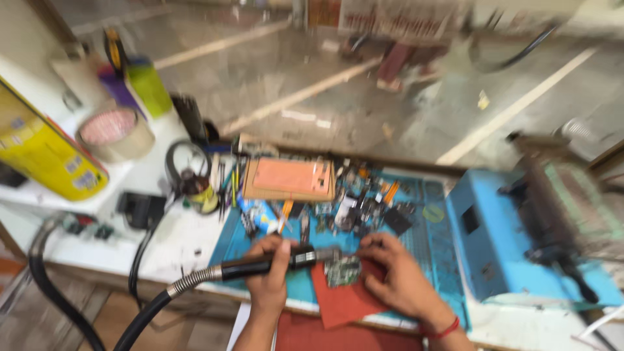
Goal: The person uses a hot air rework station tool to apply heat to components on a circuit board while holding the board in place on a mat.
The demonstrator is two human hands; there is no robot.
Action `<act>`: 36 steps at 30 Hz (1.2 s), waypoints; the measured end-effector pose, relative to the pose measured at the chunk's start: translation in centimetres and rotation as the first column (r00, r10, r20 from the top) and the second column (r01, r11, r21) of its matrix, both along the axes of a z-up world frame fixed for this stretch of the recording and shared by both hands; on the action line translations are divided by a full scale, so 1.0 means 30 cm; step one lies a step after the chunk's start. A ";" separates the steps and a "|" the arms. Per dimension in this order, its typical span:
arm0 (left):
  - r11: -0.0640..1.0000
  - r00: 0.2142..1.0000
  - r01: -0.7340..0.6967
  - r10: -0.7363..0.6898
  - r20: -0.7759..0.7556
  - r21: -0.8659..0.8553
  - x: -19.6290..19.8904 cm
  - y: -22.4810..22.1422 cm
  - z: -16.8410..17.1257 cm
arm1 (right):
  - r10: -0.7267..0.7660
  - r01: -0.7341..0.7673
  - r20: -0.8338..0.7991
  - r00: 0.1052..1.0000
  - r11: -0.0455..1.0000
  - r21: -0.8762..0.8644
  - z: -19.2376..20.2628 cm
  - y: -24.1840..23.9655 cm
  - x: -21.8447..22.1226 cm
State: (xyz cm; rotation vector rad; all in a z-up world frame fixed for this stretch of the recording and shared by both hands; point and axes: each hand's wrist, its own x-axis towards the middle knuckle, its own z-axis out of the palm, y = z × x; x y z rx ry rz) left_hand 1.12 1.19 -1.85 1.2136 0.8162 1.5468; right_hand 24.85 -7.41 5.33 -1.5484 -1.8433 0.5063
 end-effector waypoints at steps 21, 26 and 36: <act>0.962 0.982 0.175 -0.154 -0.113 0.209 -0.044 -0.034 0.059 | -0.001 0.000 0.050 0.999 1.000 0.023 0.013 -0.011 -0.003; 0.995 0.982 -0.030 0.012 0.188 0.092 -0.018 -0.013 0.033 | 0.039 -0.043 0.098 0.994 0.998 0.046 0.007 -0.010 0.011; 0.953 0.969 0.237 -0.247 0.028 0.189 -0.031 -0.032 0.074 | 0.065 -0.076 0.128 0.990 0.993 0.090 -0.014 -0.018 0.022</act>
